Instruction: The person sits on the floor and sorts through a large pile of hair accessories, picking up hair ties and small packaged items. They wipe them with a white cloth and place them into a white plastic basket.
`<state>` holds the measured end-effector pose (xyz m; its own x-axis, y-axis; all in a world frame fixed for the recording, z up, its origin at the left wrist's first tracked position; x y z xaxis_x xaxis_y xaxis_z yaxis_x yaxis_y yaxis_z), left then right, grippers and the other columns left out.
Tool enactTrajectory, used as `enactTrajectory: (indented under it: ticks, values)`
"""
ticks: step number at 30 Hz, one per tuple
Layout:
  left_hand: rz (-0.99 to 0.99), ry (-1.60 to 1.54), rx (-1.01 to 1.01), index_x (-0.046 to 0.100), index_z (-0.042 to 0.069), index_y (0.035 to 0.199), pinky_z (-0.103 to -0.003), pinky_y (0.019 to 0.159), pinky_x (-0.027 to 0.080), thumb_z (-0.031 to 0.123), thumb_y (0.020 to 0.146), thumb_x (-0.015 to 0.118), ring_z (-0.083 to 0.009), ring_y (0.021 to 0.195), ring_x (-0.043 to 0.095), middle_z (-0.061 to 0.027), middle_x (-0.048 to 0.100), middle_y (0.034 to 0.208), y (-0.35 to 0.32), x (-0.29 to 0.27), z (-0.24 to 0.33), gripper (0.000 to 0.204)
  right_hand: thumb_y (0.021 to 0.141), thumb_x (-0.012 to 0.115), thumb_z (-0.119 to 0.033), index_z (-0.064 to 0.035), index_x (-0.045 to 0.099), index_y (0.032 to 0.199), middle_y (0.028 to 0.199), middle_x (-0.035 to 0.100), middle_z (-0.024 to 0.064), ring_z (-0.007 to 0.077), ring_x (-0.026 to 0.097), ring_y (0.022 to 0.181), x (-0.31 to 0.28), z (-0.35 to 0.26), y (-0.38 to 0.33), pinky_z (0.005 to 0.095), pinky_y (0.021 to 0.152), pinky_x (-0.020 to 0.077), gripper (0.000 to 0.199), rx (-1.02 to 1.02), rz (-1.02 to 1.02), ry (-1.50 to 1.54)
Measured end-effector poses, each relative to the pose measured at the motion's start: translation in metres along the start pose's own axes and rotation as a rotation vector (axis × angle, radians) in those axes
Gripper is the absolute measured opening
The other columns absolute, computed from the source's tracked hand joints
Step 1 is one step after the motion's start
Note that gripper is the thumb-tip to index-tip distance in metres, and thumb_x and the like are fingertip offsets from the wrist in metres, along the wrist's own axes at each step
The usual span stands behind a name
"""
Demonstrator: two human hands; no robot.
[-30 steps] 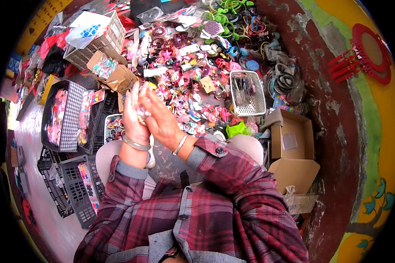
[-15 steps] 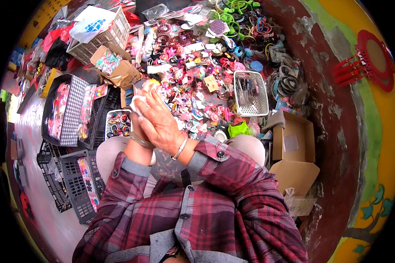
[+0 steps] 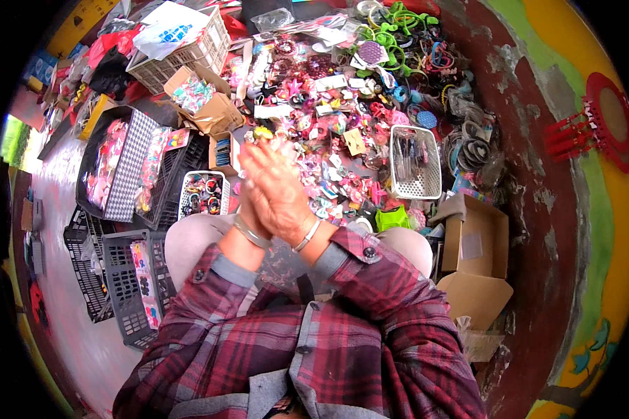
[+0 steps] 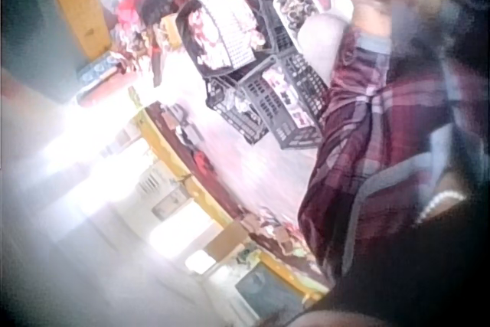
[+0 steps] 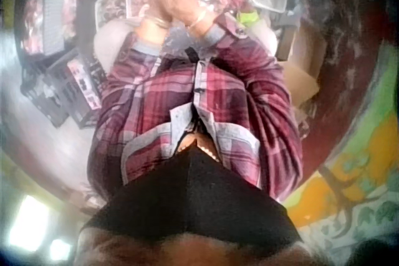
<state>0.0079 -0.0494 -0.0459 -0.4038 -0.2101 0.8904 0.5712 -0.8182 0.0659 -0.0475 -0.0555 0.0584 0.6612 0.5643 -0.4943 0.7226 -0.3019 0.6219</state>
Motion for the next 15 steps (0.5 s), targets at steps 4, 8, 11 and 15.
enactTrajectory:
  ticks: [4,8,11,15]
  values:
    - [0.315,-0.051,-0.216,0.048,0.01,0.115,-0.031,0.088,0.041,0.036,0.093,0.034,-0.0166,0.101,0.051,-0.0033,0.053,0.11,-0.014,0.033,-0.018,0.036,0.083,0.049,-0.012,-0.001,0.051,0.115,0.122,0.046,0.0225,0.0366,0.042,0.116,-0.027,0.06,0.006,0.0416,0.098,0.0321,0.033,0.202,0.21,-0.141]
    - [0.455,0.007,-0.141,0.05,0.009,0.116,-0.028,0.09,0.039,0.038,0.091,0.041,-0.0127,0.1,0.051,-0.0034,0.054,0.107,-0.008,0.0,0.003,0.039,0.084,0.05,-0.014,-0.0031,0.051,0.116,0.124,0.044,0.0226,0.0371,0.036,0.121,0.0,0.056,-0.012,0.0406,0.102,0.0279,0.033,0.25,0.074,0.201]
    - [0.165,0.136,0.034,0.034,0.006,0.13,-0.032,0.102,0.027,0.043,0.091,0.035,-0.0208,0.121,0.036,-0.0111,0.04,0.129,0.001,0.02,0.028,0.054,0.084,0.049,-0.017,-0.0066,0.049,0.119,0.129,0.04,0.0196,0.0381,0.03,0.125,0.006,0.008,-0.009,0.047,0.103,0.0223,0.036,0.133,-0.038,0.129]
    - [0.193,0.401,-0.001,0.045,0.005,0.118,-0.031,0.092,0.036,0.034,0.093,0.036,-0.0186,0.107,0.047,-0.0071,0.051,0.114,-0.015,0.005,-0.007,0.039,0.083,0.049,-0.019,-0.0031,0.043,0.124,0.128,0.041,0.02,0.0374,0.029,0.125,-0.013,0.024,0.006,0.0458,0.103,0.0207,0.045,0.096,0.076,-0.072]
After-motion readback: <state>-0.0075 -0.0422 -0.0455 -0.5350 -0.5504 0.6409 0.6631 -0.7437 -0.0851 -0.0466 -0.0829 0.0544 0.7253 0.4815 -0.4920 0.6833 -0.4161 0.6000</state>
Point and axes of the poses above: each hand's wrist, its own y-axis towards the middle knuckle, its own x-axis out of the palm, z = x × y, the point moved 8 cm from there along y, towards the middle knuckle
